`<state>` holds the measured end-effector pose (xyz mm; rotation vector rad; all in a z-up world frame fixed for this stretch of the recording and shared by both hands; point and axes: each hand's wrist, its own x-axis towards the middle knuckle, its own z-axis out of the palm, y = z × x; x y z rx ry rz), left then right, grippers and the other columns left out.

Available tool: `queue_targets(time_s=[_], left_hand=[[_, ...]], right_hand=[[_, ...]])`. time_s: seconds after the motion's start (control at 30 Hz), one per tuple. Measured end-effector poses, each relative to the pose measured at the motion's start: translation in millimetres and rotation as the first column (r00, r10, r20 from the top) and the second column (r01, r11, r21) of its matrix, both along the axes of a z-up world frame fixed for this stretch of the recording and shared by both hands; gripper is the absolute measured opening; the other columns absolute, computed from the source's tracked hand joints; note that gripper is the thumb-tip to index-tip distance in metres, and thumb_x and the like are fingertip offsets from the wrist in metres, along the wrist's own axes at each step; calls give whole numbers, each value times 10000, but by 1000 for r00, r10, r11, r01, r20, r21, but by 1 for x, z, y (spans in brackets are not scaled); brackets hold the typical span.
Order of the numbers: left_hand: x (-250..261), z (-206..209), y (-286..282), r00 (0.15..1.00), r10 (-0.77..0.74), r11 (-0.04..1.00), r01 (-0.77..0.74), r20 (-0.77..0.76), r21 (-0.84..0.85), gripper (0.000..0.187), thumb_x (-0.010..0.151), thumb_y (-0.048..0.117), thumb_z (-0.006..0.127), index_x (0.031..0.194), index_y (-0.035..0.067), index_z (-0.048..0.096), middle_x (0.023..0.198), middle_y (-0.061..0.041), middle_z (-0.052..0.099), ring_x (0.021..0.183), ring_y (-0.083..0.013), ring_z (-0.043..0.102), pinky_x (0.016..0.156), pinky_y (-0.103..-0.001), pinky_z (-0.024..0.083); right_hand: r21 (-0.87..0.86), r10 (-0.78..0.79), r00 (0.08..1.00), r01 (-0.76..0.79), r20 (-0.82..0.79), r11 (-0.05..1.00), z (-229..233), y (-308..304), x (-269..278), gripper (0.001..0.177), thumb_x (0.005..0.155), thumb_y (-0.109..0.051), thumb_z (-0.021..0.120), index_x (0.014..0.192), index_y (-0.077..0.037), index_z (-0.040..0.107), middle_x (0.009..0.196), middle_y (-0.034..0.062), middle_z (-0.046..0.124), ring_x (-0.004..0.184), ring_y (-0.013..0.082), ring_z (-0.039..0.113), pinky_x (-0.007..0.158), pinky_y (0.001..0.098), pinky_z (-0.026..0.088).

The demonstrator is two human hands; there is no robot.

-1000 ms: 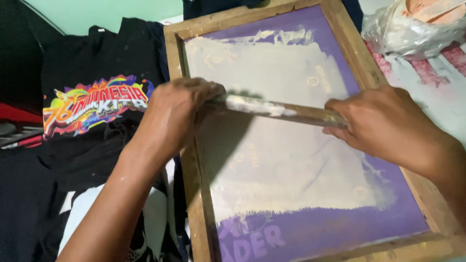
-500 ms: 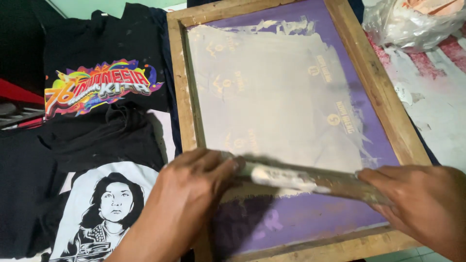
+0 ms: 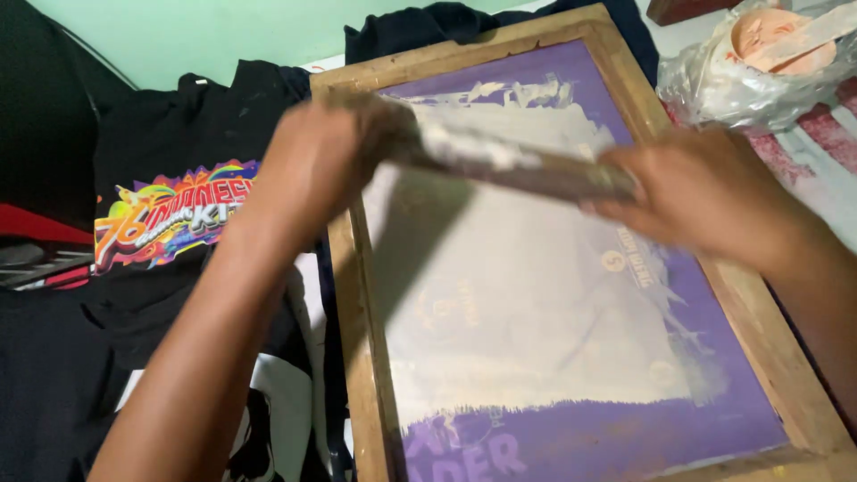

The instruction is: The person scoops orange ink from a container and spreads it across a screen printing frame using a squeegee. They repeatedly pull the squeegee across the screen to transfer the ink onto a black t-shirt placed underneath.

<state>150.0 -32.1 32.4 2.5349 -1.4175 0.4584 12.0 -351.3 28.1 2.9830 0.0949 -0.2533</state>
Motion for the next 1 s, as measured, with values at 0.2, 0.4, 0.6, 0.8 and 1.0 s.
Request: queue_targets(time_s=[0.2,0.4,0.6,0.8,1.0], left_hand=[[90,-24,-16,999,3,995,-7,-40,-100,244,826,142,757,1064,93,737,956,-142,724,827,-435,645,639,-496,440],[97,-40,-16,999,-26,991,22,-35,-129,280,820,151,815,1085,80,760,908,-160,723,784,-445,655,634,-505,442],[50,-31,-1,996,-27,993,17,-85,-118,238,820,141,764,1053,99,747,910,-130,747,825,-395,694,640,-466,462],[-30,-23,13,994,-26,996,16,-104,-93,241,876,78,758,1116,91,775,977,-118,771,843,-334,718,660,-458,542],[-120,-23,32,978,-7,999,-2,-207,-42,288,861,42,613,1132,103,688,979,-136,701,844,-365,655,655,-460,499]], right_hand=[[-40,54,983,-48,175,998,-20,-18,92,414,901,-587,690,1104,-229,745,793,66,769,819,359,741,715,504,561],[-150,100,975,-71,199,986,-41,-26,103,433,885,-631,666,1116,-273,743,842,67,782,856,368,749,687,496,558],[-125,108,985,-92,134,988,-30,-14,66,295,894,-565,689,1036,-311,740,739,41,750,764,292,738,658,448,550],[39,98,995,-99,32,994,-18,8,-12,120,968,-342,693,1057,-266,716,618,-26,724,485,148,697,480,316,626],[-54,70,996,-73,-60,996,-32,7,-93,117,970,-397,591,1074,-359,629,653,-108,712,476,109,717,445,328,647]])
